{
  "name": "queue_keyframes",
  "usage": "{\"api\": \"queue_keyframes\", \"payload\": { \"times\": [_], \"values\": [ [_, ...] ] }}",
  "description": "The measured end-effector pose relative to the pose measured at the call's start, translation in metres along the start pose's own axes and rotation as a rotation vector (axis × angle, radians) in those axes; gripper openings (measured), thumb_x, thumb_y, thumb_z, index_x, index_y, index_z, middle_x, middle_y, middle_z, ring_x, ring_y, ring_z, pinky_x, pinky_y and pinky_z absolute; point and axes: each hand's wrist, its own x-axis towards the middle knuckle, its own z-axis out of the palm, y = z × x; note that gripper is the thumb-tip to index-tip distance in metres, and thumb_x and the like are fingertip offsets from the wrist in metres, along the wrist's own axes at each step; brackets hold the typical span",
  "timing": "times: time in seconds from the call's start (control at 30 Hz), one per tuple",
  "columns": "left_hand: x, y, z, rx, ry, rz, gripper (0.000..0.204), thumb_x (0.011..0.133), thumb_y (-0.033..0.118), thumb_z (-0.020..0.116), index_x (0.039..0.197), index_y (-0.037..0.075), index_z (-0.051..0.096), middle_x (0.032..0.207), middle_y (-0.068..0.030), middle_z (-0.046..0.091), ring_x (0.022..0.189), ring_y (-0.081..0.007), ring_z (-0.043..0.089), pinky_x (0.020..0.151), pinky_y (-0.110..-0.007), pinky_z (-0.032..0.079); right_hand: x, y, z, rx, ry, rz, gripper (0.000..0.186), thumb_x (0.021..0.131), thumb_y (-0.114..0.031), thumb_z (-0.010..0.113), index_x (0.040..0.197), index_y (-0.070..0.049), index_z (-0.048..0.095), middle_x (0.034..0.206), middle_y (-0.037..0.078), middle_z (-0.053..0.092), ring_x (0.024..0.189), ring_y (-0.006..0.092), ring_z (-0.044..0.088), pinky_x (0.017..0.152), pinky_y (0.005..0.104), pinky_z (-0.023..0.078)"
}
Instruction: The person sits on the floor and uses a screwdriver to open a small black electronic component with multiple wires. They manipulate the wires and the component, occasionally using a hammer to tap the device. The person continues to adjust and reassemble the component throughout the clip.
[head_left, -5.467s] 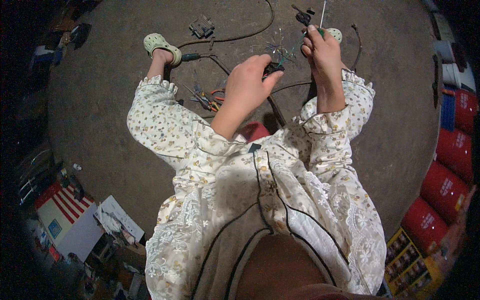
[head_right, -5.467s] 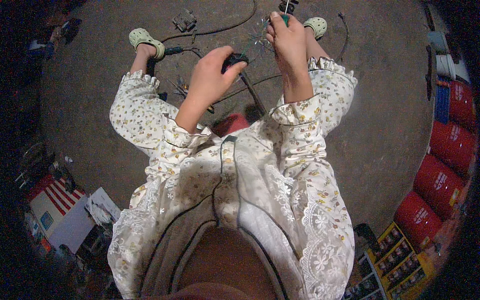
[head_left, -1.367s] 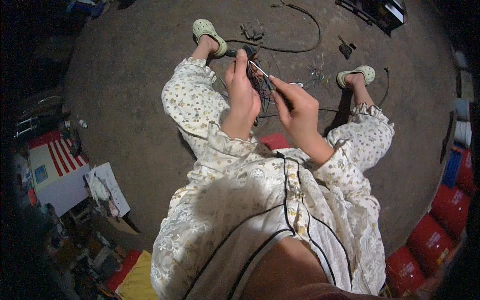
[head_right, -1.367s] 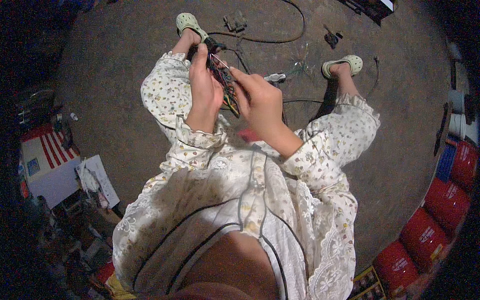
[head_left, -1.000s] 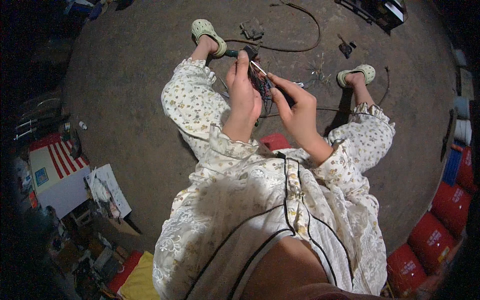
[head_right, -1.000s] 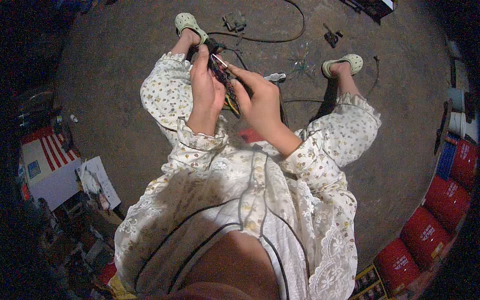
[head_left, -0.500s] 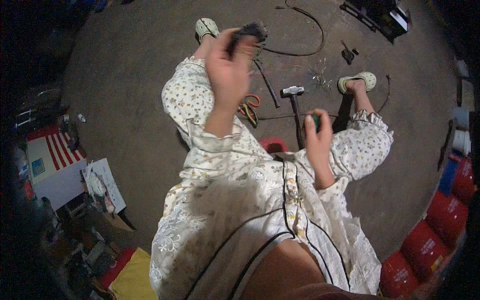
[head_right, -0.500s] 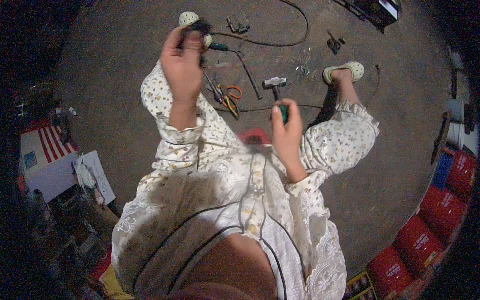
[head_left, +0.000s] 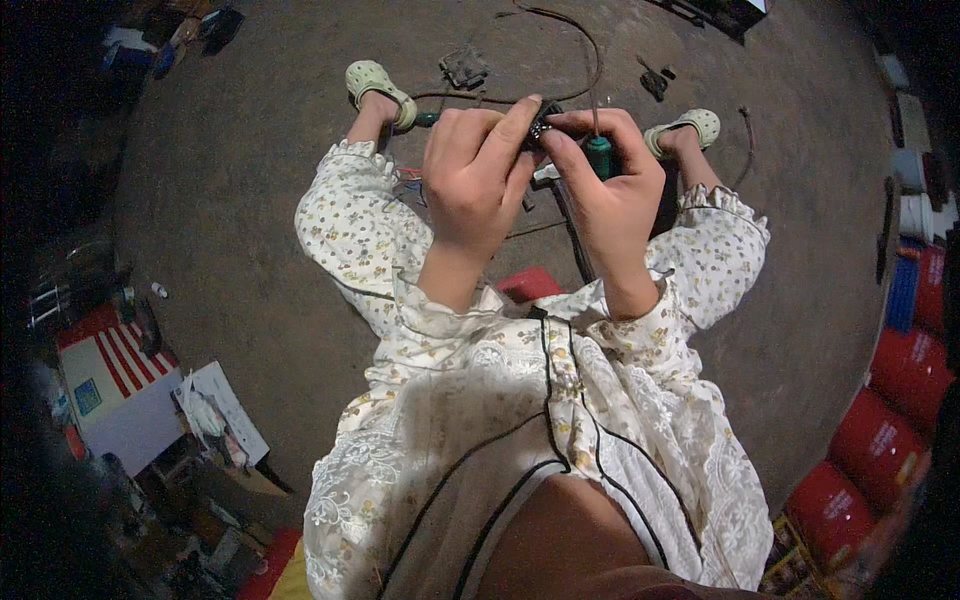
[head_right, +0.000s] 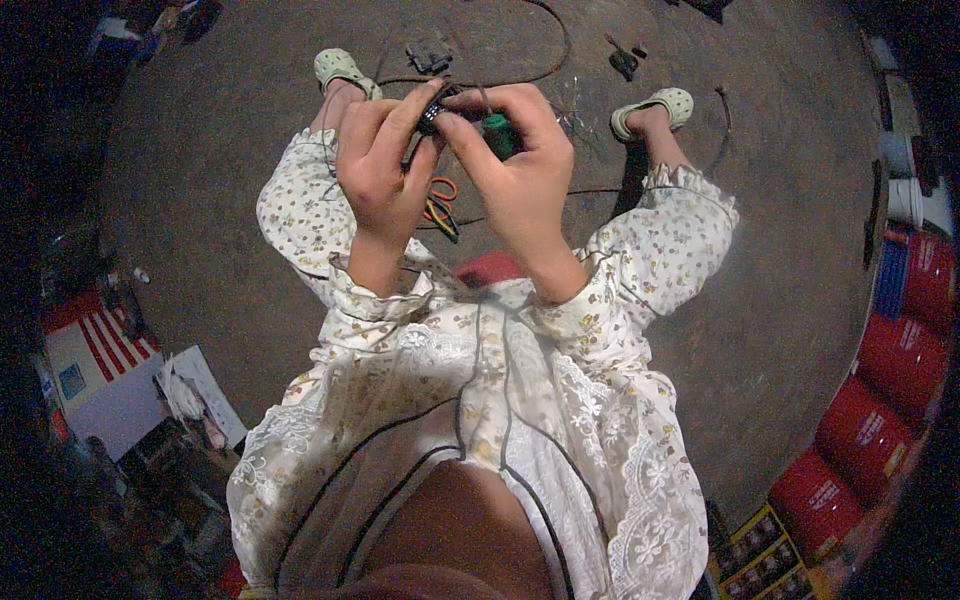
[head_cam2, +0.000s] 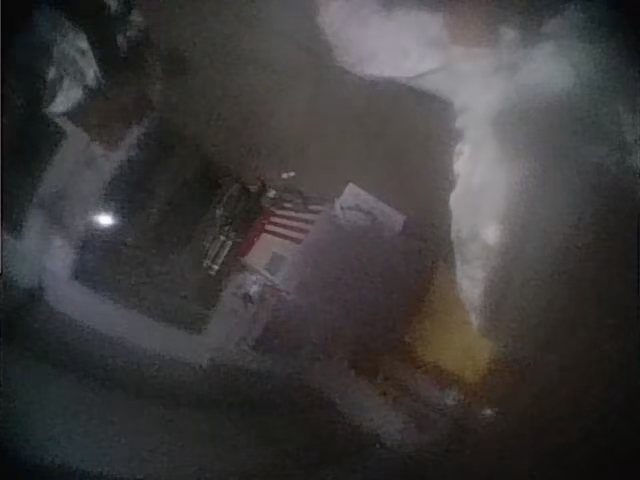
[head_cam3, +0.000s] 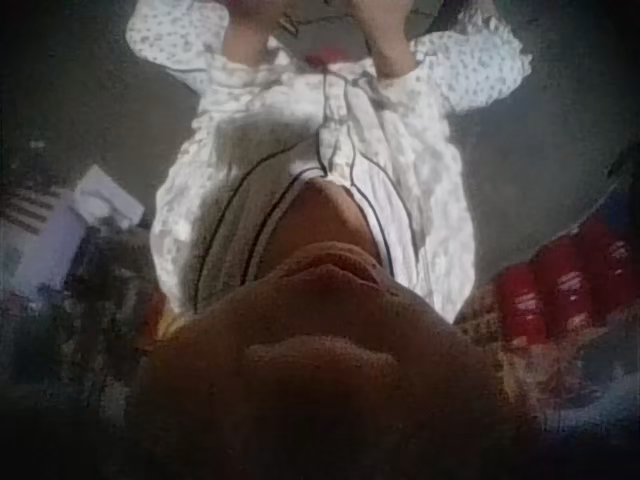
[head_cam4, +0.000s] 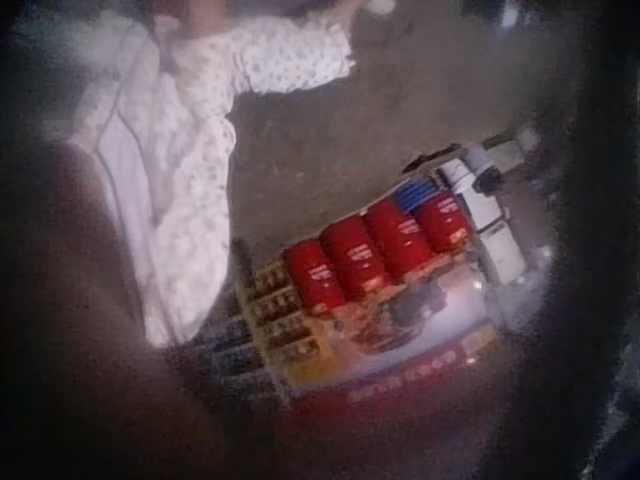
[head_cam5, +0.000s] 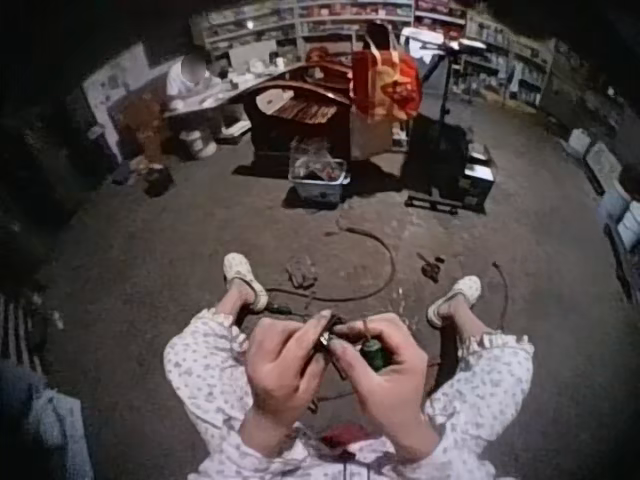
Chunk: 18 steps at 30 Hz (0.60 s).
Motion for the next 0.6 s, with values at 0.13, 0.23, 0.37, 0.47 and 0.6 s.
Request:
{"api": "queue_keyframes", "payload": {
  "times": [0.13,0.23,0.37,0.47,0.6],
  "values": [
    [-0.007,0.002,0.013,-0.020,-0.073,-0.079,0.039,0.062,0.004,0.069,0.100,0.005,0.065,0.079,-0.0073,0.055,0.074,-0.0250,0.053,0.065,-0.036,0.044,-0.001,0.009,-0.005,-0.269,0.041,-0.121,0.011,0.075,-0.002,0.065,0.084,0.001,0.059,0.079,0.012,0.060,0.071,0.0238,0.059,0.065,0.0295,0.046],
    [-0.010,0.006,0.024,0.019,-0.243,-0.180,0.029,0.066,0.009,0.070,0.094,0.004,0.065,0.083,-0.0099,0.057,0.079,-0.0281,0.055,0.068,-0.037,0.045,0.001,0.020,-0.016,-0.338,0.098,-0.016,0.012,0.078,-0.007,0.064,0.085,0.001,0.059,0.080,0.013,0.060,0.072,0.0255,0.059,0.066,0.0305,0.045],
    [-0.044,-0.015,0.044,0.060,-0.467,-0.341,0.026,0.073,0.020,0.070,0.090,0.002,0.065,0.086,-0.0135,0.060,0.080,-0.0314,0.059,0.069,-0.037,0.047,0.038,0.021,-0.072,-0.283,0.397,0.052,0.017,0.087,-0.016,0.060,0.091,0.000,0.059,0.079,0.003,0.058,0.076,0.0118,0.054,0.069,0.0262,0.044],
    [-0.077,-0.036,0.047,0.054,-0.546,-0.482,0.028,0.073,0.022,0.070,0.091,0.001,0.065,0.085,-0.0144,0.060,0.080,-0.0323,0.059,0.070,-0.038,0.047,0.065,0.007,-0.107,-0.019,0.584,0.110,0.018,0.089,-0.017,0.057,0.085,0.000,0.054,0.056,-0.001,0.045,0.046,0.0077,0.048,0.040,0.0235,0.040],
    [-0.088,-0.058,0.042,0.117,-0.561,-0.572,0.030,0.075,0.024,0.069,0.092,0.000,0.064,0.088,-0.0154,0.060,0.082,-0.0333,0.059,0.071,-0.039,0.047,0.090,0.060,-0.179,-0.070,0.598,0.150,0.016,0.091,-0.015,0.056,0.092,0.001,0.054,0.076,0.003,0.057,0.055,0.0057,0.045,0.047,0.0219,0.037]
  ]
}}
